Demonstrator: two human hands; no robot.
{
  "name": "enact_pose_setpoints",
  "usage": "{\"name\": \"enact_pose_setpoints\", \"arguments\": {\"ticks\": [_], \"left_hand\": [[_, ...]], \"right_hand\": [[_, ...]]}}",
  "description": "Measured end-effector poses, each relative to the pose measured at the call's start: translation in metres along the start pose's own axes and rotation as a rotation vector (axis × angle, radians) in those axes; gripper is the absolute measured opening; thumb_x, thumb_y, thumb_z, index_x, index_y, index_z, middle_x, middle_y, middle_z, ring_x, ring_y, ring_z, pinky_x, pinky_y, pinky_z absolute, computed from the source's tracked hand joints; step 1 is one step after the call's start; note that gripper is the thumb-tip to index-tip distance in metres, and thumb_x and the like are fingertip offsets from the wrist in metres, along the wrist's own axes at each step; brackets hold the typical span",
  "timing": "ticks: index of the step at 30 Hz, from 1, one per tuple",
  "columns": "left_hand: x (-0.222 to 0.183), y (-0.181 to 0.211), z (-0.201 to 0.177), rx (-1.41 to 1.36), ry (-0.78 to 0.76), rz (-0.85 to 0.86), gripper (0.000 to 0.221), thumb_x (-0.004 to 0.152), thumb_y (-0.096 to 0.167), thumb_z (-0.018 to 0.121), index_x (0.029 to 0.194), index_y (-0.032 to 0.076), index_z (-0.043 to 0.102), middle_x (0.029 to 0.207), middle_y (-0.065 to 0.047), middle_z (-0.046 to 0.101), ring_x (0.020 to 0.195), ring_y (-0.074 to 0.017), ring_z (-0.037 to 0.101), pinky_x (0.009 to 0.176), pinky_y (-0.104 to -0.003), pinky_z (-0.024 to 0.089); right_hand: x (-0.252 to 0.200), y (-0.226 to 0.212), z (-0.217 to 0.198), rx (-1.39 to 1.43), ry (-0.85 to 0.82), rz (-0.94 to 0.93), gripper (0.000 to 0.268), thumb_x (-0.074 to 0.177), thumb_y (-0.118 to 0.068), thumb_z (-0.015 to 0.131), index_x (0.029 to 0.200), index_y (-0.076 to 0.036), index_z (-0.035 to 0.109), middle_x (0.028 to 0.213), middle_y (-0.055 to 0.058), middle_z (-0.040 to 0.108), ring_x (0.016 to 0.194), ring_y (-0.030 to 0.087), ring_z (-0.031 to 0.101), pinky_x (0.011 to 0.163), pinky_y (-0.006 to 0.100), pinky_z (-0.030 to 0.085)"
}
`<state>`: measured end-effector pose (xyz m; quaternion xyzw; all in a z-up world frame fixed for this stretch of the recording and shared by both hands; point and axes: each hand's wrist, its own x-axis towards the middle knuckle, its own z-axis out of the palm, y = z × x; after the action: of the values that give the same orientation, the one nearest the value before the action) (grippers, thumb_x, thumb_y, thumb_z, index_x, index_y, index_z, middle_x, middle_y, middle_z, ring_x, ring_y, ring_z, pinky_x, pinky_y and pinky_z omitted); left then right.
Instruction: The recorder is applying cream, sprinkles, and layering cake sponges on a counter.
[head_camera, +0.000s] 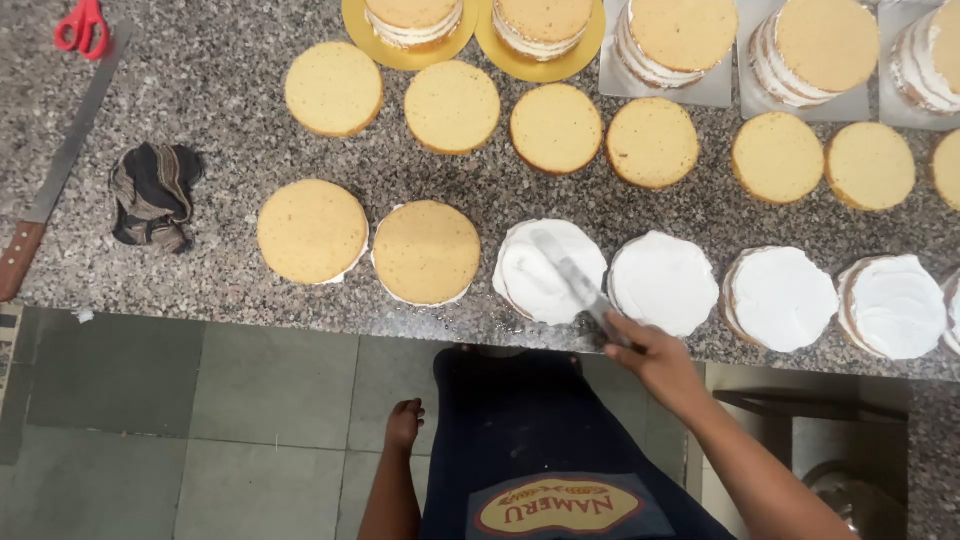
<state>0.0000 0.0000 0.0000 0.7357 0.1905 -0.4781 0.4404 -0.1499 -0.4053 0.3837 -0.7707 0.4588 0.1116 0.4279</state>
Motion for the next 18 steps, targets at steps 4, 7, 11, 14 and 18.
{"name": "enact_pose_setpoints", "arguments": {"ticks": [4,7,11,14,18], "left_hand": [[0.008,-0.008,-0.002,-0.005,-0.023,-0.011,0.051,0.098,0.033,0.059,0.132,-0.005,0.065,0.115,-0.019,0.073,0.098,-0.0274,0.065,0.091,-0.039,0.054],[-0.009,0.011,-0.004,0.079,0.018,-0.052,0.051,0.099,0.035,0.056,0.134,-0.001,0.063,0.116,-0.014,0.072,0.100,-0.0261,0.065,0.094,-0.037,0.050],[-0.015,0.015,-0.004,0.052,0.016,-0.058,0.051,0.098,0.034,0.056,0.135,-0.001,0.063,0.117,-0.014,0.072,0.101,-0.0264,0.065,0.095,-0.039,0.051],[-0.015,0.017,-0.003,0.078,-0.002,-0.073,0.051,0.099,0.033,0.056,0.135,-0.001,0.063,0.118,-0.015,0.072,0.102,-0.0268,0.064,0.096,-0.039,0.051],[-0.017,0.026,-0.004,0.097,-0.002,-0.066,0.049,0.099,0.033,0.055,0.136,0.000,0.062,0.118,-0.013,0.072,0.103,-0.0252,0.065,0.096,-0.037,0.051]], "right_hand": [[-0.008,0.014,0.013,0.103,-0.127,-0.168,0.056,0.085,-0.027,0.076,0.140,-0.025,0.065,0.087,0.007,0.068,0.070,0.016,0.060,0.064,0.033,0.053],[-0.024,0.027,0.008,-0.658,0.092,-0.399,0.057,0.090,-0.034,0.071,0.147,-0.033,0.062,0.085,0.007,0.065,0.056,0.017,0.058,0.047,0.032,0.052],[-0.029,0.045,0.017,-0.650,0.298,-0.457,0.050,0.091,-0.030,0.070,0.140,-0.029,0.062,0.088,0.013,0.063,0.051,0.020,0.058,0.041,0.034,0.050],[-0.032,0.038,0.026,-0.650,0.270,-0.515,0.050,0.090,-0.028,0.070,0.140,-0.030,0.063,0.090,0.013,0.063,0.057,0.021,0.061,0.043,0.035,0.052],[-0.040,0.032,0.024,-0.709,0.321,-0.408,0.056,0.087,-0.025,0.072,0.142,-0.028,0.060,0.099,0.016,0.062,0.069,0.025,0.062,0.054,0.037,0.054]]}}
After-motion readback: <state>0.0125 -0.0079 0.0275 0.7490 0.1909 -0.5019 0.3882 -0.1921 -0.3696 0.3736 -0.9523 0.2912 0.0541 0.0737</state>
